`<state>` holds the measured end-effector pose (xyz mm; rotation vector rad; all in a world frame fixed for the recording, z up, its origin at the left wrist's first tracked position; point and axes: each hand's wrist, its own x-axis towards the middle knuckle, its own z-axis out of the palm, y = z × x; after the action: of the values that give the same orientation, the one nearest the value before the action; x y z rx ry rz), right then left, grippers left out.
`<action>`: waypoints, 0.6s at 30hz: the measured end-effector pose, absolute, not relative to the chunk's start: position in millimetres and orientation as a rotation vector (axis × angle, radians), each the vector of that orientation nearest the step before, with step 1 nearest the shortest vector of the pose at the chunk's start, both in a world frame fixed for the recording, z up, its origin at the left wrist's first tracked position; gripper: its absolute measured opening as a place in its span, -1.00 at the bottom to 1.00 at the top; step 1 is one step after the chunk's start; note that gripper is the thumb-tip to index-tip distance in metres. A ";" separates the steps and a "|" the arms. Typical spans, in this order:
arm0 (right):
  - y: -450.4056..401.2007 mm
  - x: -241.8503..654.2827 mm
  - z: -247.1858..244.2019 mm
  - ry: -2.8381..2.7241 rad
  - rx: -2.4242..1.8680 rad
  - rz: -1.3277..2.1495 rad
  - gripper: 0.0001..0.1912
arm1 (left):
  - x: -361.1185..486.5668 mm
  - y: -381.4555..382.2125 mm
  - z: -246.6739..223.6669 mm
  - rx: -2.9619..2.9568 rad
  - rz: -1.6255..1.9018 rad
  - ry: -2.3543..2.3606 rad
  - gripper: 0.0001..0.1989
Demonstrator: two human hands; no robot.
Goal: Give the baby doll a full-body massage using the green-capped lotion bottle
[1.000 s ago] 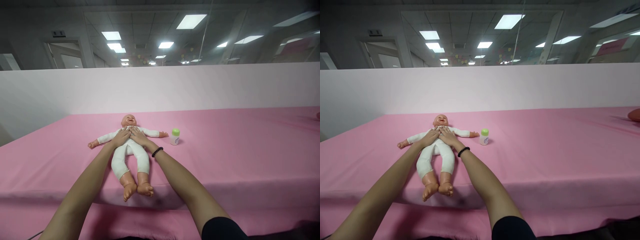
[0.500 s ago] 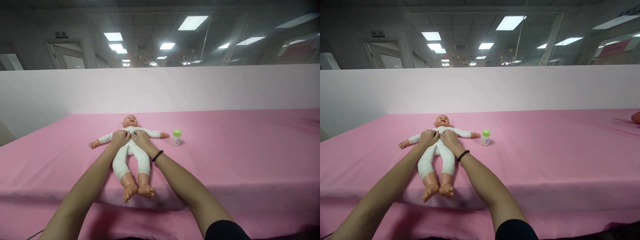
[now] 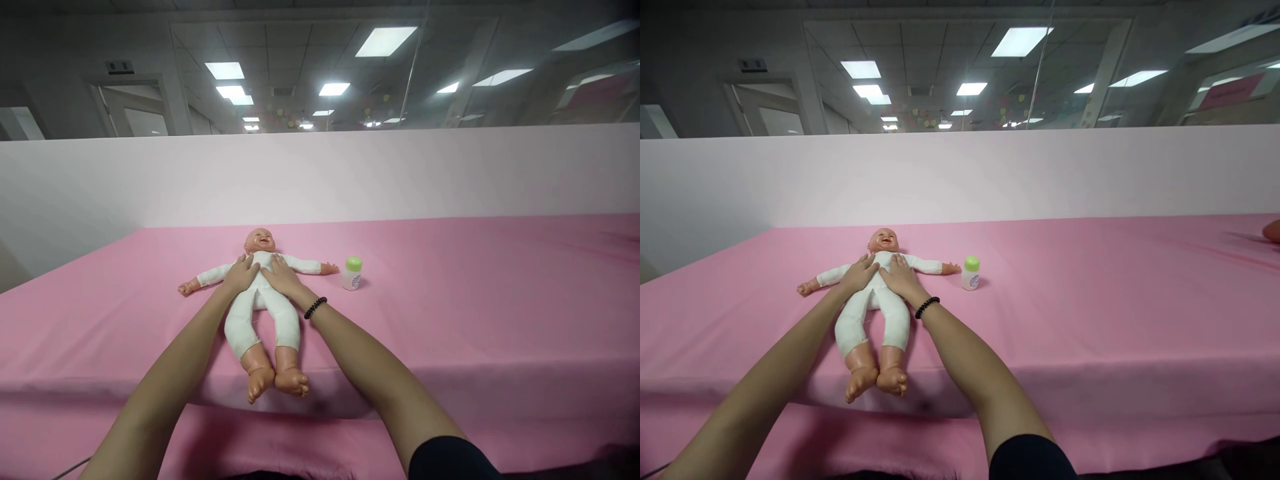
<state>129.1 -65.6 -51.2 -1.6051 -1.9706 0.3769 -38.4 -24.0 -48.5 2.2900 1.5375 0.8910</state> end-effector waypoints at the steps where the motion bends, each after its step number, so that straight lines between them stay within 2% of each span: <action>1: -69.3 128.6 -49.4 -1.944 -1.620 0.349 -0.31 | -38.8 -26.1 -47.4 2.274 0.895 1.607 -0.54; 5: -80.4 126.2 -43.1 -1.891 -1.625 0.258 -0.48 | -39.5 -35.6 -42.6 2.269 0.926 1.734 -0.56; 10: -79.0 125.0 -41.8 -2.009 -1.437 0.282 -0.56 | -40.7 -36.9 -42.9 2.408 0.936 1.488 -0.58; 14: -71.6 125.5 -45.4 -2.065 -1.343 0.317 -0.53 | -41.6 -27.5 -48.6 2.419 0.944 1.307 -0.50; 18: -61.8 127.4 -52.6 -2.058 -1.422 0.370 -0.42 | -40.0 -17.1 -53.7 2.351 0.952 1.263 -0.45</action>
<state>127.4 -61.8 -52.6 -1.4219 -2.0576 0.3701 -40.0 -17.1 -53.7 2.3509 1.2629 0.9515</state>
